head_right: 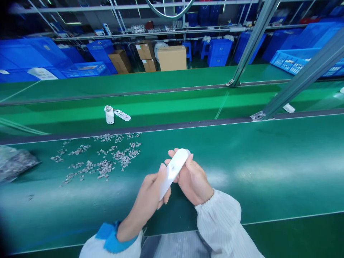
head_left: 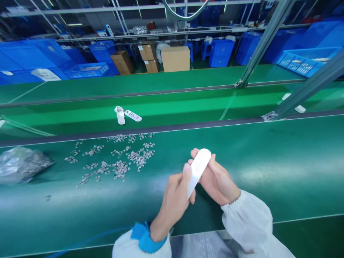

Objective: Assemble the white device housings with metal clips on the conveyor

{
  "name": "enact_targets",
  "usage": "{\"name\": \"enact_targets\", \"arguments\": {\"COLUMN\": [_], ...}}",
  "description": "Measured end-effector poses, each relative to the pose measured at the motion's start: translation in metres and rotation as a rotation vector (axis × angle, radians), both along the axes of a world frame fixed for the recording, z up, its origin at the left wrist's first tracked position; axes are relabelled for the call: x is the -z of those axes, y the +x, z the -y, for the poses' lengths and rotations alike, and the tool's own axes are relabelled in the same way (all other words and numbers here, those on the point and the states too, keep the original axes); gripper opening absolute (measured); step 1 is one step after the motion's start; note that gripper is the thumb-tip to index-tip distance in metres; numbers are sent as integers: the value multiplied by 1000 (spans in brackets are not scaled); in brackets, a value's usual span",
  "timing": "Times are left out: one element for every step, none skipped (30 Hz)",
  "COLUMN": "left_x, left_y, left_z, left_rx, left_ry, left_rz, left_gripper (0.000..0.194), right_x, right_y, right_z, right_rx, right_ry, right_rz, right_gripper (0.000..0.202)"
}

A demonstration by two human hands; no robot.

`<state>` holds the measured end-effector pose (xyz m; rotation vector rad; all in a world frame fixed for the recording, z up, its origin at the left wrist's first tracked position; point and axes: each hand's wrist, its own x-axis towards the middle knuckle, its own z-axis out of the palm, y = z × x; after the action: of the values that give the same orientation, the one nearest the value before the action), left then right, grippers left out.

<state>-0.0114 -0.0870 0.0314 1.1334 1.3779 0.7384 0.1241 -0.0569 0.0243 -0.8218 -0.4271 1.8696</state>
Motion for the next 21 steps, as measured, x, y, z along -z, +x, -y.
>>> {"name": "enact_targets", "arguments": {"left_x": [-2, -3, -3, -2, -1, 1, 4, 7, 10, 14, 16, 18, 19, 20, 20, 21, 22, 23, 25, 27, 30], "left_y": [1, 1, 2, 3, 4, 4, 5, 5, 5, 5, 5, 5, 6, 7, 8, 9, 10, 12, 13, 14, 15], "left_z": [-1, -1, -2, -2, -3, -4, -5, -7, -8, -10, -11, -12, -11, -10, -8, -6, -4, -2, -1, 0, 0], "left_rx": [-4, -8, -10, -11, -12, -14, -16, -11, 7, 27, 38, 41, 42, 46, 61, 89, 121, 138, 130, 111, 99], "left_ry": [-147, -244, -293, -300, -285, -269, -266, -280, -306, -334, -348, -338, -299, -240, -176, -124, -88, -58, -21, 26, 78], "left_rz": [160, 309, 439, 532, 584, 603, 606, 609, 621, 645, 677, 702, 707, 689, 652, 599, 523, 418, 288, 148, 22], "left_gripper": [61, 62, 59, 55, 50, 46, 45, 46, 47, 48, 48, 47, 44, 39, 34, 32, 31, 30, 27, 24, 21], "right_x": [0, -1, -1, -2, -2, -2, -2, -2, -2, -2, -1, 0, 1, 3, 5, 7, 10, 13, 16, 19, 21], "right_y": [0, 1, 2, 2, 3, 4, 4, 4, 5, 5, 6, 7, 7, 8, 8, 8, 8, 7, 7, 6, 7], "right_z": [2, 3, 5, 7, 8, 9, 10, 10, 9, 6, 2, -3, -9, -15, -20, -25, -27, -27, -25, -23, -20], "right_rx": [-14, -33, -57, -78, -92, -96, -86, -62, -31, -7, 9, 29, 60, 95, 128, 151, 162, 152, 119, 69, 4], "right_ry": [-3, 2, 21, 54, 92, 128, 157, 174, 178, 171, 157, 139, 122, 107, 95, 95, 116, 152, 195, 237, 275], "right_rz": [25, 56, 91, 127, 168, 211, 256, 299, 345, 393, 443, 497, 554, 607, 650, 682, 715, 761, 823, 896, 972], "right_gripper": [42, 40, 39, 38, 38, 39, 40, 41, 42, 43, 44, 45, 45, 45, 45, 44, 43, 42, 40, 37, 34]}}
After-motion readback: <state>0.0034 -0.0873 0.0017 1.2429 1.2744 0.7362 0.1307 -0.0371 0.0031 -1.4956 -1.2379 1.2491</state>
